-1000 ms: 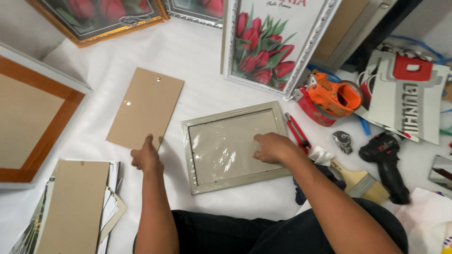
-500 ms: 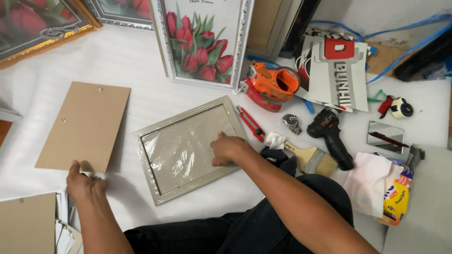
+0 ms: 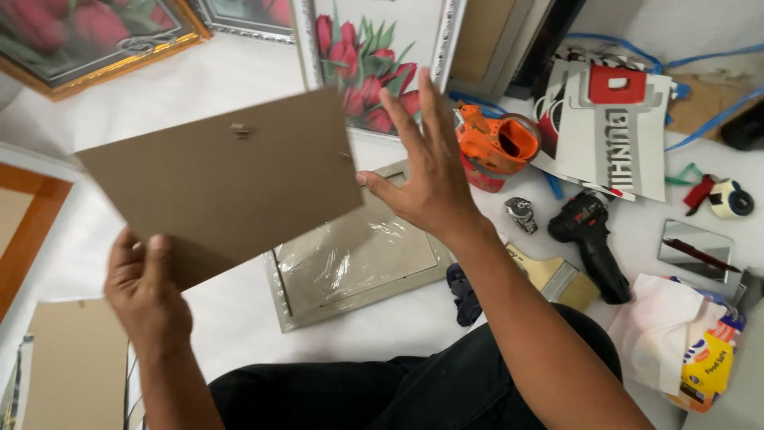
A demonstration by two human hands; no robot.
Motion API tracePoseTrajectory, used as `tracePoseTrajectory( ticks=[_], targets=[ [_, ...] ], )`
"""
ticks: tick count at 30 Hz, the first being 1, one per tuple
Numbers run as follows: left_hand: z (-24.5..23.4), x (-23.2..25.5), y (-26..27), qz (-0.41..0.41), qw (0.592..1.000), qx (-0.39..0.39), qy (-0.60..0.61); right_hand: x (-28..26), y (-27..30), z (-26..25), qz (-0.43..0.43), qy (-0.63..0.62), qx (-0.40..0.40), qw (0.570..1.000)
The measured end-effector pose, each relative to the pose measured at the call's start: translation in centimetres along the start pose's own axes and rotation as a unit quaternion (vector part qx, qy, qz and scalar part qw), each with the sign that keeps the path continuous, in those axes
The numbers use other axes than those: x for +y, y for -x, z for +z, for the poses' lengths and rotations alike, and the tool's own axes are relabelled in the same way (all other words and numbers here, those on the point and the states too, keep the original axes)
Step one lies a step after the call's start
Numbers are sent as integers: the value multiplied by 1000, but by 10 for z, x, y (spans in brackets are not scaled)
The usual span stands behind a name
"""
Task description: Assembling a picture frame by cleaning the glass, inserting the artwork, and securing the backing board.
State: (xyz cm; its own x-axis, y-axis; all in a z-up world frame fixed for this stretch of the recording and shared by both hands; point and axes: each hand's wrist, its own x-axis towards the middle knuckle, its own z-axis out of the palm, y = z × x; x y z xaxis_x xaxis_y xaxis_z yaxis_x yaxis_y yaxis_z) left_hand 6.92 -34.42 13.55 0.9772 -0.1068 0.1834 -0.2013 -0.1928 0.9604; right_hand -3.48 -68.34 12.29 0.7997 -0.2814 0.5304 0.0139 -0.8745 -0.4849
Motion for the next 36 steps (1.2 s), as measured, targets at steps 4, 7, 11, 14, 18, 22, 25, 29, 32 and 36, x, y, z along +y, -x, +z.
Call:
tracePoseTrajectory(
  ticks=[4,7,11,14,18,22,25,29,32,36],
  targets=[
    [29,28,24,2,997,-82,3,-21,-1,-23,-39,51,-19,998],
    [46,26,35,-14,983,-148,110,-29,-3,-40,-67,7,-31,997],
    [68,17,53,35,990,-130,33,4,-1,-45,-47,-83,-15,995],
    [87,-4,90,94,969,-185,-131,44,4,-49,-62,-3,49,997],
    [122,-47,130,71,834,-381,-392,51,10,-59,-41,72,112,990],
    [141,-68,138,116,777,-393,-478,35,9,-52,-70,93,97,988],
    [142,-80,138,103,750,-410,-508,8,-3,-37,-116,96,42,988],
    [146,-79,136,88,742,-426,-510,-9,-19,2,-155,76,-54,983],
    [148,-83,137,87,745,-429,-503,-7,-25,38,-165,75,-106,978],
    [147,-73,135,87,754,-421,-498,-3,-39,71,-120,78,-209,967]
  ],
)
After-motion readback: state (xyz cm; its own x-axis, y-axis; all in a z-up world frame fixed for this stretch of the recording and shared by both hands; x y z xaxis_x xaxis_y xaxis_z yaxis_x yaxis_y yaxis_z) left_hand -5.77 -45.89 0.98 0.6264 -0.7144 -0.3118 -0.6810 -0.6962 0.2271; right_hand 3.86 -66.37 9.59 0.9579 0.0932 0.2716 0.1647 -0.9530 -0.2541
